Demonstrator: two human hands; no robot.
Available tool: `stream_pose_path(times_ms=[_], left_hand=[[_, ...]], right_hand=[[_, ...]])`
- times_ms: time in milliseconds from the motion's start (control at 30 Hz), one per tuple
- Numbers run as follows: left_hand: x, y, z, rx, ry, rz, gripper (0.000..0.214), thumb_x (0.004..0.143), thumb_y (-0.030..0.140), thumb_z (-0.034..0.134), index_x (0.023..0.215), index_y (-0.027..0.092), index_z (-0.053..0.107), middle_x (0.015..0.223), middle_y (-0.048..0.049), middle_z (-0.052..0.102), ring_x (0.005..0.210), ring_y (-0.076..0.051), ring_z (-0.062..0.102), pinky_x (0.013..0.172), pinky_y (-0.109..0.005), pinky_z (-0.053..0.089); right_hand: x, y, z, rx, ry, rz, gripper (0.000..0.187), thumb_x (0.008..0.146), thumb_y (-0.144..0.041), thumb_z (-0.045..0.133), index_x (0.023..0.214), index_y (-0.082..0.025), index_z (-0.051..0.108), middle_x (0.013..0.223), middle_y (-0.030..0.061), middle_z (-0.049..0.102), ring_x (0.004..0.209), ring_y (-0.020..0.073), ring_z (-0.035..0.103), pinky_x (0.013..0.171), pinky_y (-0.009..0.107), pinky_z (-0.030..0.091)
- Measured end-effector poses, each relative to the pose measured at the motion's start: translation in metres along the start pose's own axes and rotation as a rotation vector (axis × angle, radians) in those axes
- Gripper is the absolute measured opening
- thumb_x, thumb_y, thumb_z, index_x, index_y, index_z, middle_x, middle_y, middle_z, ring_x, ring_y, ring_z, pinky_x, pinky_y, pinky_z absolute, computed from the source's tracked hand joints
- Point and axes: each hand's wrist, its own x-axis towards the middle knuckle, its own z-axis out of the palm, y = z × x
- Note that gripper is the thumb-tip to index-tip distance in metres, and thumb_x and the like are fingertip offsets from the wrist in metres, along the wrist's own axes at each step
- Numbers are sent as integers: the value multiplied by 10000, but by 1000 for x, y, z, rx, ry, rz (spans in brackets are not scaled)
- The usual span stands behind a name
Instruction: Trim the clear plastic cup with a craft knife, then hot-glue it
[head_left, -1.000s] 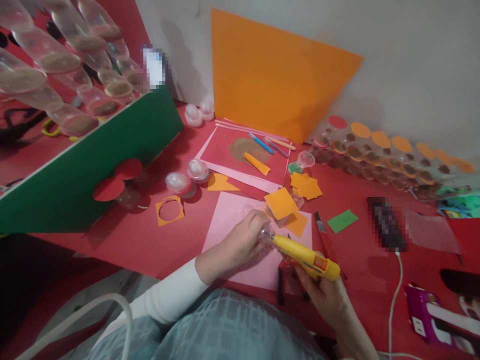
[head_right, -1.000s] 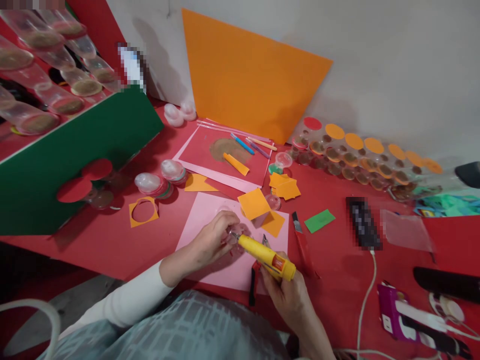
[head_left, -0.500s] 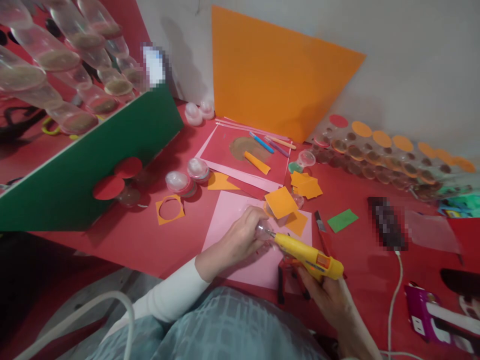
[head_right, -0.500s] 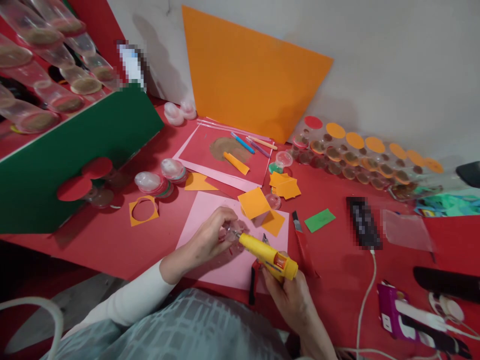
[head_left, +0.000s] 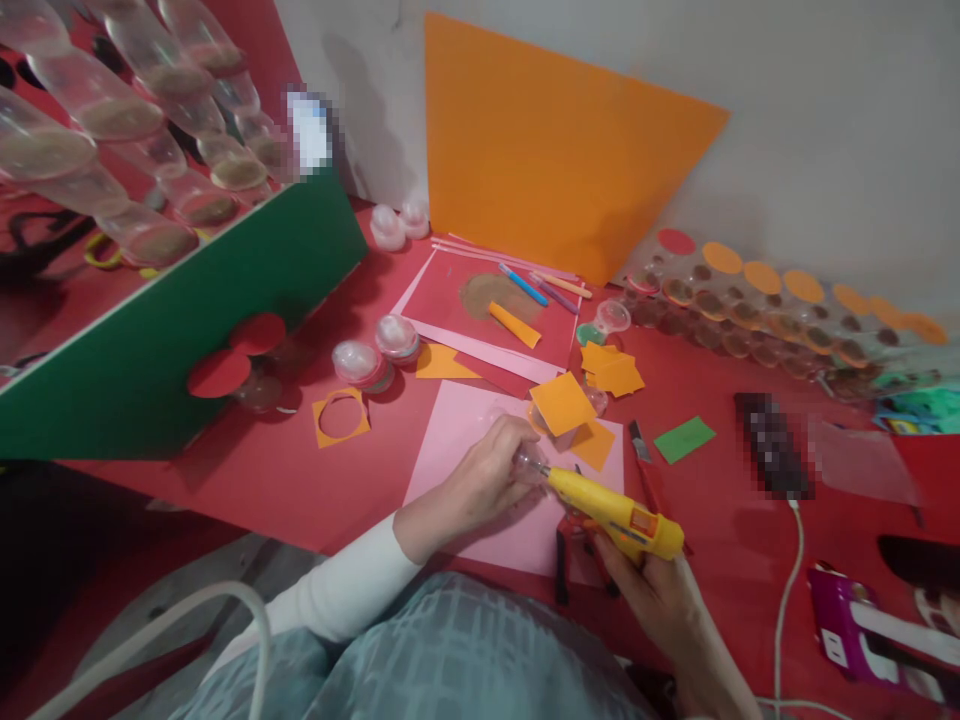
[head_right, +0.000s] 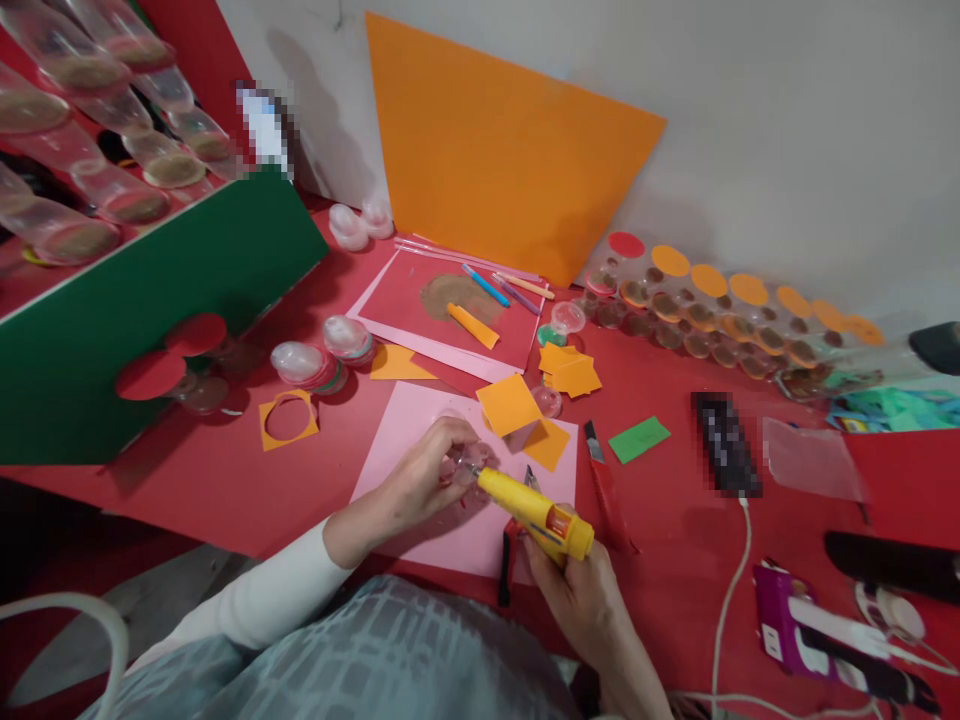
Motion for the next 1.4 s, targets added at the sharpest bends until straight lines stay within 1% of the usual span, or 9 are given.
stream_pose_path(times_ms=[200, 367, 533, 667, 767, 933, 1167, 1300, 1400], left_hand=[[1, 3, 1, 49, 32, 16, 249, 815, 96, 516, 1011, 215, 421, 978, -70, 540, 888, -190, 531, 754, -327, 493], [1, 4, 1, 20, 19, 1, 275, 795, 82, 521, 1001, 220, 401, 971, -66, 534, 885, -190, 547, 737, -325, 503], [-1, 2, 5, -40, 24, -31, 313, 781, 62, 518, 1015, 223, 386, 974, -65, 548, 839, -179, 569, 687, -306, 501], [-2, 1, 7, -70, 37, -68, 362, 763, 37, 505, 1047, 225, 383, 983, -60, 555, 842, -178, 585, 711, -322, 512], [-2, 1, 7, -57, 55, -61, 364, 767, 56, 536, 1052, 230, 392, 986, -54, 555, 862, -182, 581, 721, -322, 507], [-1, 2, 3, -33, 44, -33, 317, 793, 78, 550, 1039, 228, 419, 1003, -61, 547, 916, -194, 561, 740, -315, 489], [0, 1, 4, -9, 72, 7, 262, 799, 119, 592, 999, 216, 454, 983, -56, 549, 916, -191, 538, 756, -307, 480], [-1, -2, 7, -4, 92, 20, 269, 794, 110, 594, 997, 215, 453, 985, -58, 555, 915, -189, 543, 755, -309, 487], [-3, -3, 9, -16, 94, 14, 286, 790, 112, 595, 1011, 218, 446, 989, -57, 558, 905, -187, 552, 750, -314, 494]], right_hand=[[0, 1, 5, 4, 27, -15, 206, 917, -321, 537, 848, -184, 674, 743, 63, 727, 644, 185, 705, 559, 226, 572], [-1, 3, 6, -5, 40, -33, 207, 918, -321, 540, 847, -183, 676, 752, 74, 729, 649, 189, 706, 580, 237, 575], [0, 4, 7, -16, 21, -20, 214, 915, -324, 537, 855, -175, 677, 726, 73, 729, 607, 187, 700, 550, 231, 568], [3, -1, 7, -16, 19, -6, 253, 923, -346, 513, 850, -166, 676, 723, 83, 730, 599, 182, 699, 532, 216, 560], [5, -2, 6, -29, -6, -3, 290, 926, -371, 499, 828, -170, 683, 711, 89, 730, 603, 190, 701, 521, 216, 557], [1, 3, 7, -32, 27, 18, 282, 914, -389, 523, 828, -180, 692, 673, 79, 719, 574, 194, 687, 499, 228, 546], [-7, 9, 7, -3, 19, 61, 230, 905, -363, 558, 881, -169, 679, 764, 85, 729, 647, 195, 696, 573, 243, 558], [-8, 6, 5, 17, 13, 54, 196, 911, -335, 554, 939, -173, 662, 808, 83, 734, 688, 196, 701, 592, 244, 562], [-8, 2, 5, 15, 17, 46, 186, 912, -327, 551, 945, -180, 659, 823, 79, 734, 697, 195, 704, 601, 245, 568]])
